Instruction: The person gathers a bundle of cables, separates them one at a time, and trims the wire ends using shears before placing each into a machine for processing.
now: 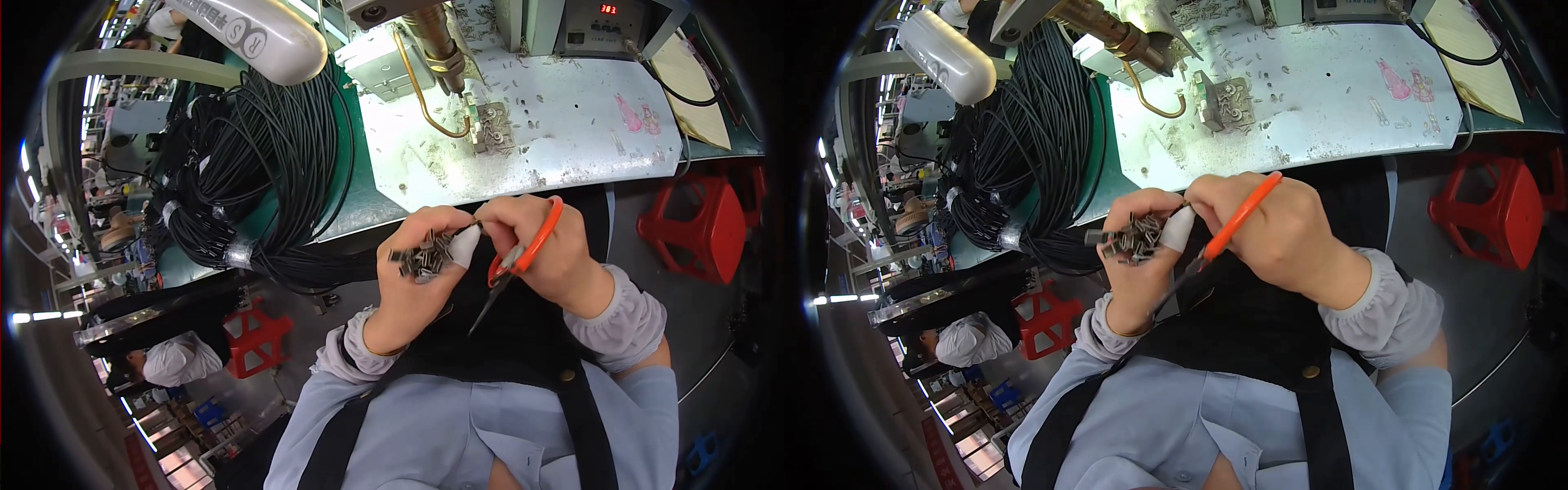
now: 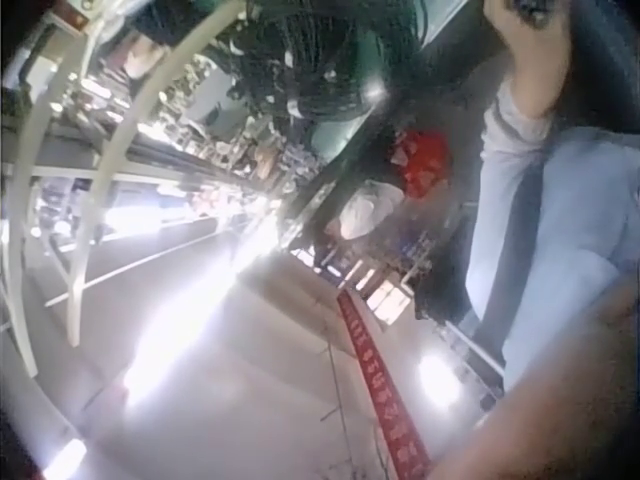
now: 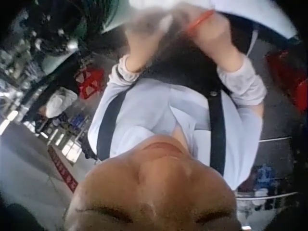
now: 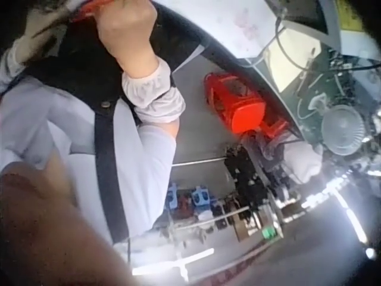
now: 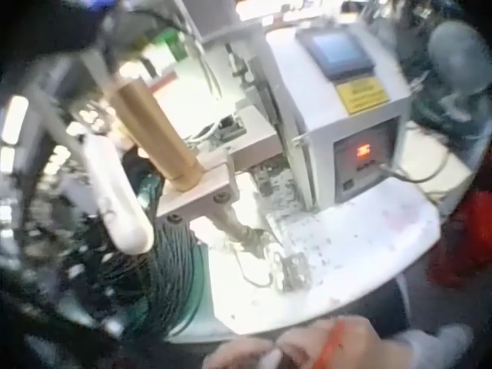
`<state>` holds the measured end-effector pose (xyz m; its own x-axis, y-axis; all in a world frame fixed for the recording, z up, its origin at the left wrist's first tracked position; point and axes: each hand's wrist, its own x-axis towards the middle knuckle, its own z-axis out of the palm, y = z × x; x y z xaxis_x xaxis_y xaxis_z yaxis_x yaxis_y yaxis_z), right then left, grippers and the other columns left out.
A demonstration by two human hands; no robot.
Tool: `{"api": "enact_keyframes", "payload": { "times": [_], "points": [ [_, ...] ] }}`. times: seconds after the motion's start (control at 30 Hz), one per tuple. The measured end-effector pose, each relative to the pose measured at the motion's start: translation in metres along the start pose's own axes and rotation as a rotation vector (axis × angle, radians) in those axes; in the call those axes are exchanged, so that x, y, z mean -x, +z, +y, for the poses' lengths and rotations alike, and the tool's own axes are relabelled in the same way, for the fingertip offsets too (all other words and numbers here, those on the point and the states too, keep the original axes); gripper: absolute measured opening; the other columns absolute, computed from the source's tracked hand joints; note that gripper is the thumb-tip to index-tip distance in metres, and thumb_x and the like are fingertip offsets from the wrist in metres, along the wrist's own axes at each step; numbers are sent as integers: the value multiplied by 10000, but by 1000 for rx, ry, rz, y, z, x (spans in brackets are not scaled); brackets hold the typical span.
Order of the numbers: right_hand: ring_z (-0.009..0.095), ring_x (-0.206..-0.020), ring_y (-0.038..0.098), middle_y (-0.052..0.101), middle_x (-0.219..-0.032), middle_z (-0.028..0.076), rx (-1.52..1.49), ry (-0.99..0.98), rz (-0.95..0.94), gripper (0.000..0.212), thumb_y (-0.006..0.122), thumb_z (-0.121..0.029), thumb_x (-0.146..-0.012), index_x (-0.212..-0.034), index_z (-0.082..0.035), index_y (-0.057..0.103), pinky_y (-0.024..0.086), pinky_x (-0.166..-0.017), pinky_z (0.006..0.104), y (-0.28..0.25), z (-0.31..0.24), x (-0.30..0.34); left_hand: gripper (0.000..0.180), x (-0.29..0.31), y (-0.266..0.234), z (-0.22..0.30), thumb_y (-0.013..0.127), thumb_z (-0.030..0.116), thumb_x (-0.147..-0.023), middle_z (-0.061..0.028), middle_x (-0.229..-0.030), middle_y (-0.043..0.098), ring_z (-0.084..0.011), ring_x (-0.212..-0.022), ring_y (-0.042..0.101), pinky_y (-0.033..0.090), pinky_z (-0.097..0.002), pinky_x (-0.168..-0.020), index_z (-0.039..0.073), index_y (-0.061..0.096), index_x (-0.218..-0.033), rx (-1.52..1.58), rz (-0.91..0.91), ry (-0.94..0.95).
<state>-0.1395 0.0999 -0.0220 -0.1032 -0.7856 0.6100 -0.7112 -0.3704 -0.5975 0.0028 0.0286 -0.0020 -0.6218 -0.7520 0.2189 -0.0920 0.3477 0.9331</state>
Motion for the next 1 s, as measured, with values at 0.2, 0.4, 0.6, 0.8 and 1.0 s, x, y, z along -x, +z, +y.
{"api": "enact_keyframes", "payload": {
  "times": [0.2, 0.4, 0.6, 0.8, 1.0],
  "points": [
    [141, -547, 538, 549, -695, 68, -131, 180, 36, 139, 552, 35, -768, -891, 5, 495, 424, -480, 237, 4, -8, 3, 214, 2, -4, 1, 608, -94, -684, -45, -789, 575, -92, -668, 528, 428, -211, -612, -2, 560, -871, -150, -37, 150],
    [99, -584, 544, 557, -732, 37, -514, 470, 81, 74, 523, 3, -814, -880, 13, 488, 430, -492, 235, 7, -12, 4, 194, -2, 1, 3, 616, -80, -689, -49, -792, 583, -85, -688, 539, 428, -199, -640, -7, 572, -863, 79, 60, -96],
    [90, -522, 524, 554, -673, 45, -831, 708, 128, 97, 576, -39, -789, -801, 15, 496, 396, -455, 225, 6, -19, 5, 167, -1, -7, 4, 617, -60, -705, -49, -808, 590, -78, -703, 545, 429, -192, -647, -5, 579, -857, 315, 59, -336],
    [88, -454, 498, 493, -514, 84, -280, 581, -184, 205, 670, -97, -694, -677, 12, 497, 357, -410, 242, 2, -10, 9, 144, -2, -4, 8, 612, -60, -710, -55, -809, 592, -78, -705, 545, 429, -190, -649, -8, 578, -839, 345, 90, -284],
    [105, -395, 468, 426, -445, 105, -134, 592, -169, 264, 666, -137, -704, -606, 13, 472, 326, -380, 277, 14, -12, 10, 136, -4, -2, 7, 601, -63, -714, -54, -788, 592, -78, -714, 546, 425, -187, -645, -14, 568, -836, 301, 100, -231]
  ]
}}
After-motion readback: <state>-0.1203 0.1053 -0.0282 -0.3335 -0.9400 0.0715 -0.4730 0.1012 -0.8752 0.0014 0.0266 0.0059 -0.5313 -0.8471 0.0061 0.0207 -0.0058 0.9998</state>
